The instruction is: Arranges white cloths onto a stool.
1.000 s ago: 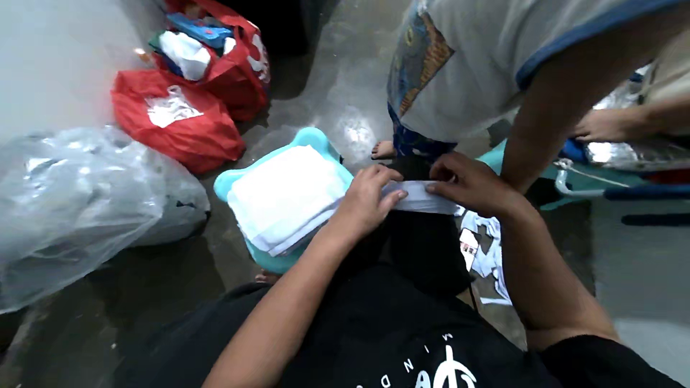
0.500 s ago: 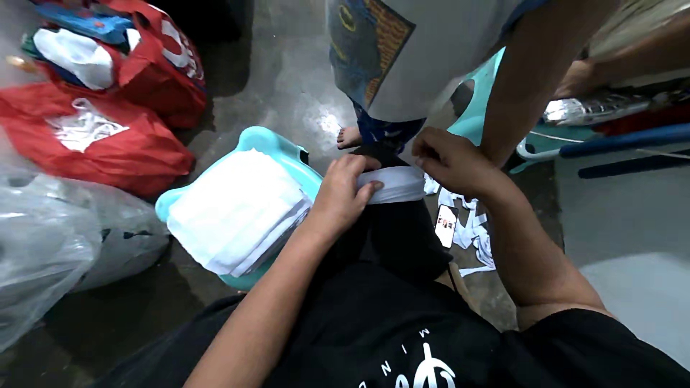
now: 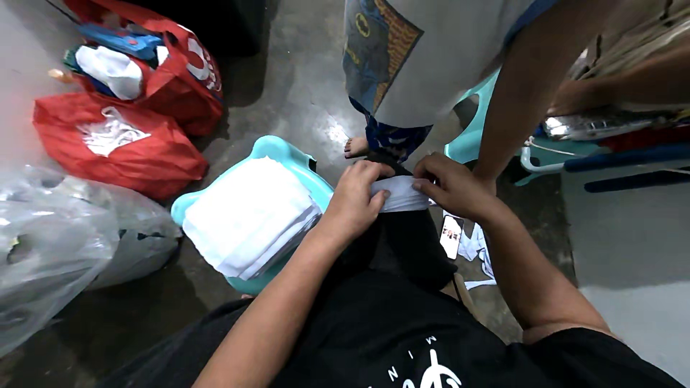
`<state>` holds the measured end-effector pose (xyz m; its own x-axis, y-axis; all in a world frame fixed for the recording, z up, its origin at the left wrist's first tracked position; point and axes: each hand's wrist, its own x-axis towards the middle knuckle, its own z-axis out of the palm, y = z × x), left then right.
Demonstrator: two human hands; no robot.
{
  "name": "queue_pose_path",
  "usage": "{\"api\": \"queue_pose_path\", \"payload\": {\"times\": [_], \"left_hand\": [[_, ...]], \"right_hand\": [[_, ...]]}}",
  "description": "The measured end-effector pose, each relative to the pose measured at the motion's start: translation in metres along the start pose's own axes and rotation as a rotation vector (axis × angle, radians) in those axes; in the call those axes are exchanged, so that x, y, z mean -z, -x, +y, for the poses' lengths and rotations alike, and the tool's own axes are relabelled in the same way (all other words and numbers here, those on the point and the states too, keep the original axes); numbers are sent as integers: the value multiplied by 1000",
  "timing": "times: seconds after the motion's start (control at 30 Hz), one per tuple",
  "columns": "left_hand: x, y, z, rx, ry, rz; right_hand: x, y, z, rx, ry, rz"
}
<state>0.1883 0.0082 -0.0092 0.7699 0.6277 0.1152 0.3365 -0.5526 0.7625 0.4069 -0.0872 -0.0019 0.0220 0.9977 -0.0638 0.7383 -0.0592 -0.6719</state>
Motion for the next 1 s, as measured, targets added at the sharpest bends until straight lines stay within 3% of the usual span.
{"api": "queue_pose_path", "payload": {"times": [0.13,0.27,0.43,0.77,0.9,1.0], "left_hand": [[0,-1,0,5,8,-20],[-1,-4,1,-12,22,-53],[0,-3,-1,-40,77,-38],[40,10,-16,69,238,15],[52,21,-33,100,233,12],[54,27,-40,107,235,10]], "right_hand": [[2,2,-1,78,-24,92],[3,3,2,178,-258,144],[5,-1,-22,69,-432,88],[8,-36,-47,136,-247,203],[11,-38,-49,49,-126,268],[14,-28,-52,-79,-216,269]]}}
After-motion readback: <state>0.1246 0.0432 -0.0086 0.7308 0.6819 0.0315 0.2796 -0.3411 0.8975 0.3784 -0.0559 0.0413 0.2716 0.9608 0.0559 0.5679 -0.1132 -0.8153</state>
